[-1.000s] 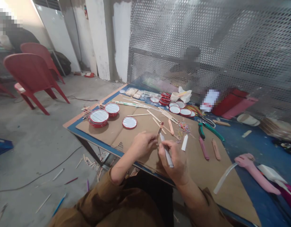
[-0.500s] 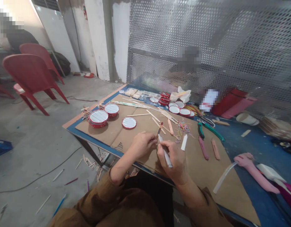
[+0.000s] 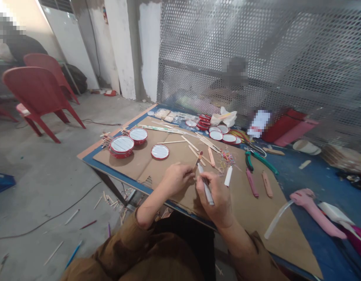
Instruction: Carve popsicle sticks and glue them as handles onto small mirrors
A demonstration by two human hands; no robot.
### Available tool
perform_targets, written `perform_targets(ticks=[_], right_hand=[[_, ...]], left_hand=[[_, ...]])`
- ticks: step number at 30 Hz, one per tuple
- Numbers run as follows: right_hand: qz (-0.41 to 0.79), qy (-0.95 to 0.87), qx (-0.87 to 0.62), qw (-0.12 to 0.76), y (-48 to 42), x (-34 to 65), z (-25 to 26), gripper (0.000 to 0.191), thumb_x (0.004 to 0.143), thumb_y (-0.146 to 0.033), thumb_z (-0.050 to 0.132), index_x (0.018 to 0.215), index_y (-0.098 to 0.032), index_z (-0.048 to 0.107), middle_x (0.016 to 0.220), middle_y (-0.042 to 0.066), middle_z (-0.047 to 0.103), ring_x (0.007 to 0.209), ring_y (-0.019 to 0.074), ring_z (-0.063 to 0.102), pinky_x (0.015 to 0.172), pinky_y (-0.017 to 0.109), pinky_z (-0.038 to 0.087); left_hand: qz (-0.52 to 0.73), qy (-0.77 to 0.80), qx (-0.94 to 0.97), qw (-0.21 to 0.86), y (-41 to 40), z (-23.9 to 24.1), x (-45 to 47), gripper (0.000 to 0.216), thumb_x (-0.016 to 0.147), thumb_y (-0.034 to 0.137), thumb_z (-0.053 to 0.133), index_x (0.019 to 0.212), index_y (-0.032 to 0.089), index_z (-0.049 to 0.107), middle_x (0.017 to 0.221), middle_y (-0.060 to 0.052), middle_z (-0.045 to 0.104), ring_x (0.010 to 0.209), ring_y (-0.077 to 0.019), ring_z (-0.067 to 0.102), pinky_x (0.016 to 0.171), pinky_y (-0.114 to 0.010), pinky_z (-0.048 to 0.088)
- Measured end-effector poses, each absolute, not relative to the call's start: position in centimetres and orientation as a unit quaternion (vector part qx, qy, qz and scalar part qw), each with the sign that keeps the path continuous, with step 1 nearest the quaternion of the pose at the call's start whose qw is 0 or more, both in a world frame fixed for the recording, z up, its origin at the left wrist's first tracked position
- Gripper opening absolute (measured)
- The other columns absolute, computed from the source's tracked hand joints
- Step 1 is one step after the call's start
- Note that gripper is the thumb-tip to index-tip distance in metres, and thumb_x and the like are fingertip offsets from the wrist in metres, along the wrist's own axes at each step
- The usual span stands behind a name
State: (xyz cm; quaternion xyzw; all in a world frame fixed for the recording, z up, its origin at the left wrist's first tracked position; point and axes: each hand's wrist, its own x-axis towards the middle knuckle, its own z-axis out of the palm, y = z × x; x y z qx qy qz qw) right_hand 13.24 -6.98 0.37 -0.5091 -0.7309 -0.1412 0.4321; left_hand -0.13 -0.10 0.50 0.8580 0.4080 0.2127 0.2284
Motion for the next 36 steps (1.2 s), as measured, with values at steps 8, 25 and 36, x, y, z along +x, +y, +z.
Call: perform_targets(ticks=[8, 25, 36], right_hand=[[-0.147, -0.702, -0.532, 0.451, -7.21, 13.35, 0.21, 0.007, 0.084, -0.019, 0.052, 0.091, -0.019, 0.052, 0.073, 0.002, 0.062, 0.065, 0.0136, 0.060, 0.061, 0.024, 0.049], [-0.137, -0.714, -0.521, 0.447, -7.17, 13.35, 0.28, 0.006, 0.084, -0.019, 0.051, 0.091, -0.019, 0.051, 0.072, 0.001, 0.060, 0.064, 0.0132, 0.059, 0.060, 0.024, 0.048], [-0.158, -0.698, -0.539, 0.444, -7.17, 13.40, 0.14, 0.006, 0.084, -0.020, 0.051, 0.090, -0.019, 0.052, 0.071, 0.002, 0.061, 0.061, 0.0138, 0.059, 0.058, 0.024, 0.048]], left_hand=[[0.221, 0.402, 0.857, 0.234, -0.10, 0.46, -0.14, 0.020, 0.086, 0.026, 0.048, 0.071, 0.018, 0.059, 0.071, -0.001, 0.061, 0.073, -0.0153, 0.050, 0.061, -0.023, 0.033], [0.220, 0.409, 0.857, 0.224, -0.03, 0.34, -0.10, 0.022, 0.086, 0.027, 0.048, 0.068, 0.018, 0.058, 0.067, -0.001, 0.059, 0.070, -0.0150, 0.049, 0.059, -0.023, 0.031], [0.218, 0.403, 0.859, 0.230, -0.14, 0.59, -0.16, 0.021, 0.087, 0.025, 0.047, 0.070, 0.018, 0.059, 0.069, -0.001, 0.060, 0.071, -0.0146, 0.049, 0.060, -0.023, 0.031]])
